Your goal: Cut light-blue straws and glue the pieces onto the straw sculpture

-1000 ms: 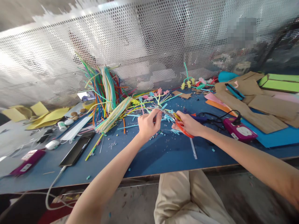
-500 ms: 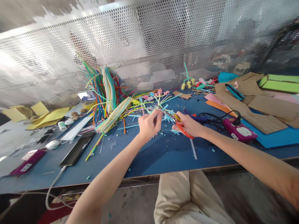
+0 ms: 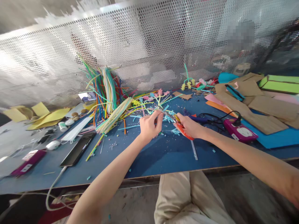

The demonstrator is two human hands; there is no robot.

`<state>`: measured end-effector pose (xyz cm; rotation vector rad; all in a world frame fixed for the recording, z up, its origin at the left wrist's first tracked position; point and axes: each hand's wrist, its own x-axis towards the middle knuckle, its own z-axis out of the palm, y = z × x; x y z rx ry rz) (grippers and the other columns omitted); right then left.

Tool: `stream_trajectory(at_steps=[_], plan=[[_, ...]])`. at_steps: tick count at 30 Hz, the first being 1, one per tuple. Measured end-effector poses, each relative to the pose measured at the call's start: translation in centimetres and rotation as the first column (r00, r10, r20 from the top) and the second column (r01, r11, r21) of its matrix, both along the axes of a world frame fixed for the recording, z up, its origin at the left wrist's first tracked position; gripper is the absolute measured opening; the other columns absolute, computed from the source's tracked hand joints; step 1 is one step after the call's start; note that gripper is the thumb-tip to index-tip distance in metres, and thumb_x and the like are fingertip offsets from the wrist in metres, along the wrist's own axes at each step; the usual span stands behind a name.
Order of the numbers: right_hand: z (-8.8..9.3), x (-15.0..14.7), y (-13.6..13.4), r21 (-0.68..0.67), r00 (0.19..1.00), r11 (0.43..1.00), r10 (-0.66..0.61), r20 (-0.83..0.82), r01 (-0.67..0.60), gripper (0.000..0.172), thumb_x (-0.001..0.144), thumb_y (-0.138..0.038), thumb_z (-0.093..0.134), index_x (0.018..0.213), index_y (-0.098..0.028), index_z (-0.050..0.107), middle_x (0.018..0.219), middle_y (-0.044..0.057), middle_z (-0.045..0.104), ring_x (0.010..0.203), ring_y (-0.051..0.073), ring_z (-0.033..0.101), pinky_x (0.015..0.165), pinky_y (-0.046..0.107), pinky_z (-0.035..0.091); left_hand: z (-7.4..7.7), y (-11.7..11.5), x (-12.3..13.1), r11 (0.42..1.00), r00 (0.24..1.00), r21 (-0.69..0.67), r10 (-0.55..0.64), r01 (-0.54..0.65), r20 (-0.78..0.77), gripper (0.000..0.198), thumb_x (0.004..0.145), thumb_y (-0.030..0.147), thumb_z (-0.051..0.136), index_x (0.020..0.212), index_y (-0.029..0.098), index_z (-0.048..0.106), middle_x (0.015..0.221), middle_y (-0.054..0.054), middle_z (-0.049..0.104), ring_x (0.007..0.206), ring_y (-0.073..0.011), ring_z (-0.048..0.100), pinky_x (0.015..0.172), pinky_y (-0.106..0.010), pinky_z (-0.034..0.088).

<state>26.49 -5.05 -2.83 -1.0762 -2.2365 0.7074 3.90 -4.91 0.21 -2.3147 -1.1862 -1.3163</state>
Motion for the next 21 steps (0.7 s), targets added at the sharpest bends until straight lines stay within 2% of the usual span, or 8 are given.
stream_trajectory(at_steps=[3, 8, 13, 21], plan=[[0.28, -0.06, -0.15, -0.019, 0.999, 1.0, -0.008, 0.037, 0.009, 0.016, 0.093, -0.026, 0.049, 0.091, -0.024, 0.033, 0.066, -0.004, 0.05, 0.055, 0.012, 0.04, 0.055, 0.028, 0.026, 0.06, -0.08, 0.07, 1.0, 1.0, -0.011, -0.008, 0.008, 0.02, 0.026, 0.1, 0.03, 0.048, 0.091, 0.018, 0.069, 0.047, 0.007, 0.041, 0.04, -0.0058, 0.034, 0.05, -0.021, 0.027], [0.34, -0.13, -0.03, -0.03, 0.999, 0.999, -0.014, 0.039, 0.015, 0.019, 0.091, -0.022, 0.05, 0.091, -0.024, 0.031, 0.071, -0.002, 0.054, 0.058, 0.013, 0.045, 0.057, 0.027, 0.03, 0.01, -0.06, 0.08, 1.0, 1.0, -0.009, 0.0, 0.0, 0.01, 0.026, 0.099, 0.03, 0.048, 0.088, 0.017, 0.068, 0.047, 0.007, 0.039, 0.04, -0.0056, 0.032, 0.05, -0.022, 0.026], [0.31, -0.05, 0.2, 0.001, 0.998, 0.999, -0.034, 0.061, 0.034, 0.021, 0.091, -0.022, 0.051, 0.091, -0.024, 0.029, 0.07, -0.002, 0.054, 0.057, 0.013, 0.045, 0.057, 0.026, 0.031, 0.01, -0.07, 0.1, 1.0, 1.0, -0.012, 0.006, -0.006, 0.003, 0.026, 0.099, 0.029, 0.049, 0.086, 0.017, 0.067, 0.046, 0.007, 0.039, 0.039, -0.0057, 0.032, 0.049, -0.022, 0.026], [0.79, 0.52, 0.12, 0.068, 0.989, 0.997, -0.054, 0.139, 0.045, 0.021, 0.089, -0.019, 0.047, 0.093, -0.024, 0.028, 0.079, 0.004, 0.063, 0.064, 0.017, 0.055, 0.059, 0.027, 0.033, 0.06, -0.16, 0.0, 1.0, 1.0, 0.009, -0.006, 0.006, -0.007, 0.027, 0.098, 0.028, 0.049, 0.08, 0.016, 0.065, 0.046, 0.007, 0.039, 0.039, -0.0055, 0.031, 0.048, -0.022, 0.025]])
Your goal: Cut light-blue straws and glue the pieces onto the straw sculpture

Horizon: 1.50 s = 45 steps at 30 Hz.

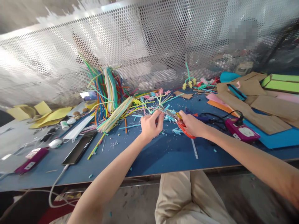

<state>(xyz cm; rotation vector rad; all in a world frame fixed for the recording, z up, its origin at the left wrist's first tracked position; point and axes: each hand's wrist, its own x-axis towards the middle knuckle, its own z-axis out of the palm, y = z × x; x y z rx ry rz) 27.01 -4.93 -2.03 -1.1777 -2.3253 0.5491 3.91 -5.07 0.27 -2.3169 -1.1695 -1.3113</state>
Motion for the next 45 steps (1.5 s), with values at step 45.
stream_trajectory(at_steps=[45], plan=[[1.2, 0.1, -0.2, -0.071, 0.992, 0.996, 0.048, -0.12, -0.057, 0.037, 0.088, -0.043, 0.06, 0.088, -0.026, 0.027, 0.067, -0.005, 0.055, 0.058, 0.015, 0.054, 0.057, 0.026, 0.035, -0.2, -0.1, 0.2, 0.987, 0.987, -0.079, -0.13, 0.138, 0.093, 0.029, 0.098, 0.029, 0.051, 0.071, 0.017, 0.057, 0.048, 0.008, 0.03, 0.042, -0.0052, 0.029, 0.048, -0.021, 0.025]])
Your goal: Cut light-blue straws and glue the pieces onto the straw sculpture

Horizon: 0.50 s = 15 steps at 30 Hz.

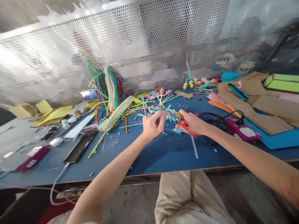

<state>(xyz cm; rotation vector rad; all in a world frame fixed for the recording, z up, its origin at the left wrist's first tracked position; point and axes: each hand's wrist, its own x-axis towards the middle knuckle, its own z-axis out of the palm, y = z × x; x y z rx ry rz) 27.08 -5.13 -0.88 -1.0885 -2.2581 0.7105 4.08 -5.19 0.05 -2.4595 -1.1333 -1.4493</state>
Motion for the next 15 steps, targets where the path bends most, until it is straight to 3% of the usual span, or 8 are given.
stream_trajectory(at_steps=[4, 10, 15], plan=[[0.2, 0.1, 0.0, 0.001, 1.0, 1.0, -0.003, 0.009, 0.003, 0.038, 0.086, -0.041, 0.063, 0.087, -0.026, 0.028, 0.064, -0.006, 0.052, 0.056, 0.014, 0.05, 0.056, 0.026, 0.033, -0.2, 0.2, -0.1, 1.0, 1.0, 0.001, 0.006, -0.006, -0.01, 0.029, 0.098, 0.029, 0.05, 0.072, 0.017, 0.058, 0.048, 0.008, 0.033, 0.041, -0.0051, 0.029, 0.048, -0.021, 0.025], [-0.3, 0.8, 0.3, 0.058, 0.99, 0.998, -0.039, 0.132, 0.032, 0.016, 0.092, -0.028, 0.048, 0.091, -0.024, 0.033, 0.076, 0.003, 0.062, 0.061, 0.016, 0.053, 0.058, 0.027, 0.032, -0.3, 0.2, -0.1, 0.999, 0.999, 0.025, 0.021, -0.02, -0.035, 0.032, 0.098, 0.031, 0.049, 0.072, 0.018, 0.062, 0.046, 0.007, 0.037, 0.04, -0.0058, 0.03, 0.048, -0.022, 0.026], [-0.6, 1.0, 0.4, 0.134, 0.97, 0.988, -0.103, 0.218, 0.075, 0.016, 0.093, -0.034, 0.046, 0.095, -0.023, 0.035, 0.078, 0.009, 0.065, 0.063, 0.02, 0.057, 0.058, 0.029, 0.033, -0.3, 0.3, -0.2, 0.999, 0.997, 0.048, 0.013, -0.009, -0.082, 0.031, 0.098, 0.032, 0.048, 0.077, 0.018, 0.066, 0.045, 0.006, 0.04, 0.039, -0.0066, 0.034, 0.049, -0.022, 0.027]])
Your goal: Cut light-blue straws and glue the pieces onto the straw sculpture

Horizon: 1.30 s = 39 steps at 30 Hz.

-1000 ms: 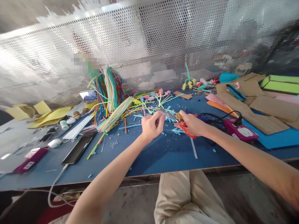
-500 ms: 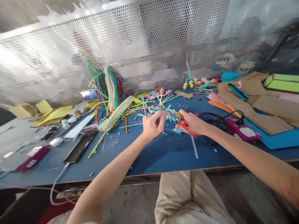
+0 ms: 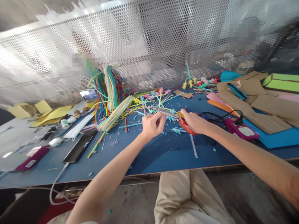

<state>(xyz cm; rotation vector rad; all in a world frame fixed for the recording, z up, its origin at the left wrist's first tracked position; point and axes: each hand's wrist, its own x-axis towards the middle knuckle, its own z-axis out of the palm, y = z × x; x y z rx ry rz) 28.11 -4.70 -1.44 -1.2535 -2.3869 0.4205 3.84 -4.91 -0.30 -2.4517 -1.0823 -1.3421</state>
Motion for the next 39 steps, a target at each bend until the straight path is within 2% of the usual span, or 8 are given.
stream_trajectory(at_steps=[7, 12, 15, 21, 27, 33, 36, 39], plan=[[-0.3, 0.2, 0.6, 0.005, 1.0, 1.0, 0.004, -0.01, -0.004, 0.021, 0.094, -0.038, 0.048, 0.105, -0.022, 0.039, 0.088, 0.012, 0.069, 0.074, 0.024, 0.066, 0.061, 0.028, 0.036, 0.0, 0.6, -0.3, 0.997, 0.992, 0.025, 0.078, -0.076, -0.101, 0.032, 0.097, 0.033, 0.048, 0.077, 0.018, 0.069, 0.044, 0.004, 0.047, 0.041, -0.0084, 0.041, 0.05, -0.024, 0.025], [-0.5, 0.7, 1.4, 0.055, 0.995, 0.994, -0.098, -0.015, 0.098, 0.017, 0.091, -0.031, 0.052, 0.1, -0.022, 0.041, 0.092, 0.013, 0.071, 0.077, 0.026, 0.068, 0.06, 0.028, 0.036, 0.4, 1.4, -0.4, 0.961, 0.932, 0.02, 0.271, -0.275, -0.238, 0.029, 0.095, 0.041, 0.054, 0.086, 0.023, 0.075, 0.053, -0.001, 0.062, 0.045, -0.0125, 0.05, 0.051, -0.026, 0.019], [-0.9, 1.1, 2.2, 0.063, 0.982, 0.981, -0.179, -0.065, 0.183, 0.022, 0.087, -0.03, 0.058, 0.096, -0.023, 0.04, 0.088, 0.01, 0.071, 0.074, 0.025, 0.068, 0.062, 0.028, 0.039, 1.3, 2.3, -1.5, 0.924, 0.892, 0.014, 0.372, -0.381, -0.257, 0.031, 0.096, 0.046, 0.053, 0.095, 0.025, 0.076, 0.063, -0.005, 0.068, 0.055, -0.0164, 0.058, 0.055, -0.027, 0.024], [-0.9, 1.7, 2.7, 0.083, 0.942, 0.96, -0.242, -0.232, 0.267, 0.024, 0.083, -0.035, 0.065, 0.089, -0.023, 0.045, 0.085, 0.007, 0.072, 0.077, 0.024, 0.07, 0.067, 0.029, 0.045, 3.1, 5.7, -7.4, 0.649, 0.626, -0.132, 0.628, -0.749, -0.462, 0.038, 0.094, 0.044, 0.047, 0.101, 0.02, 0.076, 0.092, -0.016, 0.074, 0.09, -0.0336, 0.068, 0.078, -0.041, 0.043], [0.0, 1.6, 2.0, 0.078, 0.915, 0.958, -0.237, -0.325, 0.276, 0.033, 0.08, -0.052, 0.069, 0.079, -0.02, 0.059, 0.072, 0.005, 0.071, 0.063, 0.02, 0.066, 0.06, 0.027, 0.045, 2.7, 8.0, -12.1, 0.454, 0.457, -0.203, 0.565, -0.867, -0.687, 0.035, 0.09, 0.038, 0.052, 0.11, 0.019, 0.075, 0.115, -0.019, 0.072, 0.112, -0.0397, 0.064, 0.096, -0.053, 0.039], [0.0, 1.5, 1.8, 0.1, 0.928, 0.967, -0.19, -0.321, 0.233, 0.03, 0.08, -0.048, 0.069, 0.079, -0.019, 0.062, 0.08, 0.007, 0.073, 0.065, 0.02, 0.067, 0.062, 0.027, 0.046, 1.3, 9.3, -13.8, 0.422, 0.479, -0.292, 0.454, -0.858, -0.751, 0.029, 0.082, 0.045, 0.066, 0.099, 0.023, 0.074, 0.117, -0.013, 0.072, 0.116, -0.0375, 0.061, 0.097, -0.051, 0.042], [-0.2, 1.4, 1.8, 0.119, 0.927, 0.963, -0.193, -0.321, 0.241, 0.03, 0.079, -0.049, 0.07, 0.079, -0.02, 0.062, 0.078, 0.006, 0.071, 0.062, 0.018, 0.063, 0.061, 0.027, 0.044, 0.9, 9.5, -14.0, 0.469, 0.524, -0.293, 0.499, -0.833, -0.69, 0.031, 0.084, 0.045, 0.067, 0.087, 0.015, 0.068, 0.102, -0.018, 0.074, 0.109, -0.0373, 0.063, 0.092, -0.05, 0.045], [-0.2, 1.4, 1.8, 0.12, 0.905, 0.96, -0.19, -0.38, 0.252, 0.03, 0.078, -0.048, 0.072, 0.078, -0.02, 0.061, 0.07, 0.002, 0.067, 0.059, 0.016, 0.058, 0.06, 0.026, 0.042, 1.2, 9.1, -13.5, 0.515, 0.541, -0.251, 0.551, -0.819, -0.635, 0.027, 0.092, 0.038, 0.057, 0.092, 0.011, 0.063, 0.099, -0.021, 0.072, 0.107, -0.0359, 0.062, 0.092, -0.05, 0.045]])
